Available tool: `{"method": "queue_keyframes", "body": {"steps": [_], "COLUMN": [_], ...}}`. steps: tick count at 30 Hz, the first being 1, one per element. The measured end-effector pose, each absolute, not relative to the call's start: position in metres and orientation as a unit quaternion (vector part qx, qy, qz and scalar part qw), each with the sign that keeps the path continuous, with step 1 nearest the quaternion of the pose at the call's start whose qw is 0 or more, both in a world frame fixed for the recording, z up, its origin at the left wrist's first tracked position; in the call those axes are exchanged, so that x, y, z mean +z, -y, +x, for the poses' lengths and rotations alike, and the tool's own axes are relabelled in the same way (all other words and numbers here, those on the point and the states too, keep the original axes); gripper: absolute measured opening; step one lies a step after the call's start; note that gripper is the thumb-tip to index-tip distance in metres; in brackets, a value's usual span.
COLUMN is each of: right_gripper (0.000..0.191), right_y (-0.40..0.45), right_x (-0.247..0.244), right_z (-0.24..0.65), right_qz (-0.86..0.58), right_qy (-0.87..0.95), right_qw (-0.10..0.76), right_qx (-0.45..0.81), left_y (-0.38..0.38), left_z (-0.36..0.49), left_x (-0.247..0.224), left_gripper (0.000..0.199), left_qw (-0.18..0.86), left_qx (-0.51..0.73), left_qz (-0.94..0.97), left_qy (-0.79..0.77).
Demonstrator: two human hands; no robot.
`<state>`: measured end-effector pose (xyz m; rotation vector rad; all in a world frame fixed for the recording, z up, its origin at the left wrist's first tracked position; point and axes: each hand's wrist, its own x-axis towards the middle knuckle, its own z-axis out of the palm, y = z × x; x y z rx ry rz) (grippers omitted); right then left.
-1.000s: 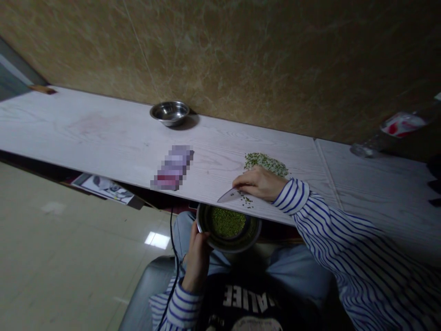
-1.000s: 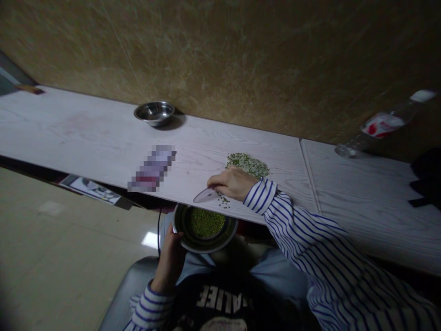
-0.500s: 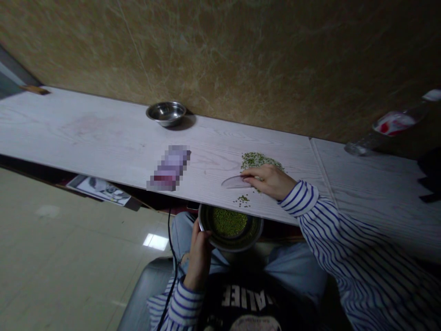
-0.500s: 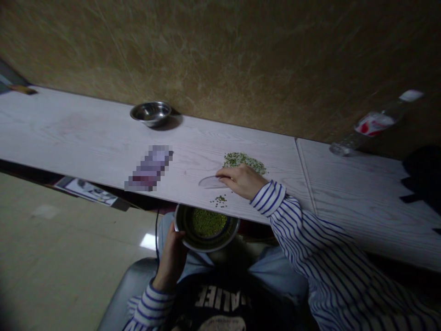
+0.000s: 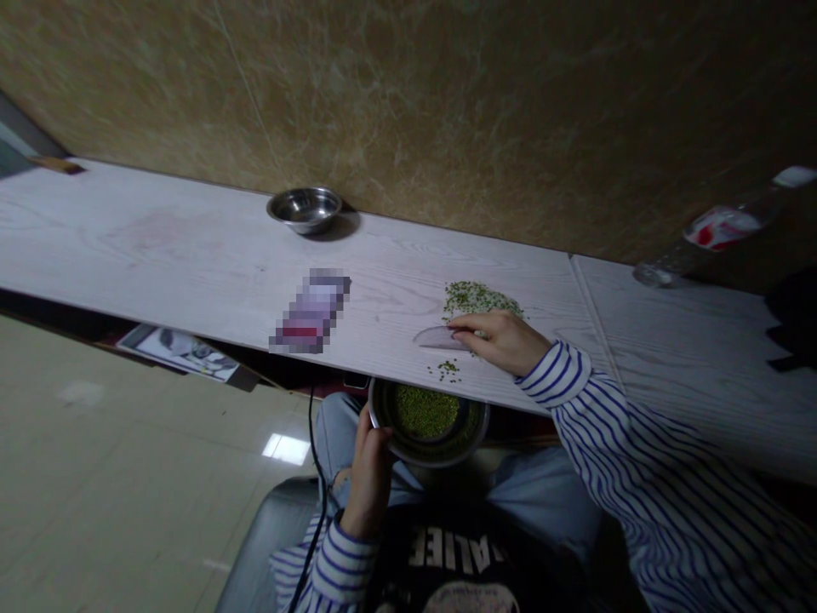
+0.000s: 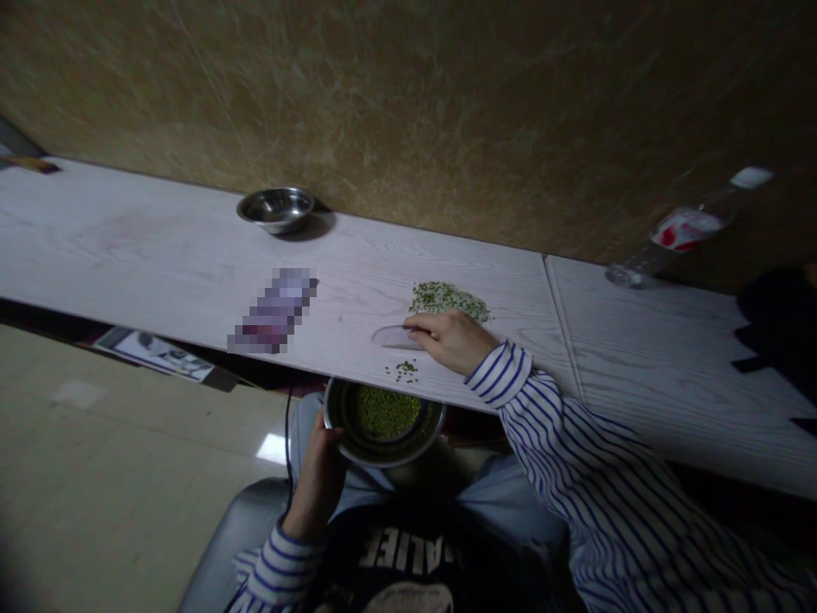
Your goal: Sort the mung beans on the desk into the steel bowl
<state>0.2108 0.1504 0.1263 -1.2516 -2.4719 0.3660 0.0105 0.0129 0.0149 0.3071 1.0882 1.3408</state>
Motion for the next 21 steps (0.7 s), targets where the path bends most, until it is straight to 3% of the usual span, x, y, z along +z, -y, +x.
{"method": "queue_keyframes", "body": {"steps": [21], "right_gripper": [0.026], "right_y": [-0.152], "right_x": [0.112], "right_z": [0.213], "right_qz": [-0.468], "right_qy": [0.835], "right_qw": [0.222], "right_qx": [0.186], "left_y": [-0.013], "left_z": [0.013], "left_x": [0.017], "left_gripper": [0.062], "left_qw": [0.642], "left_qx": [0.589], "left_qz": [0.144], "left_qy": [-0.469]}}
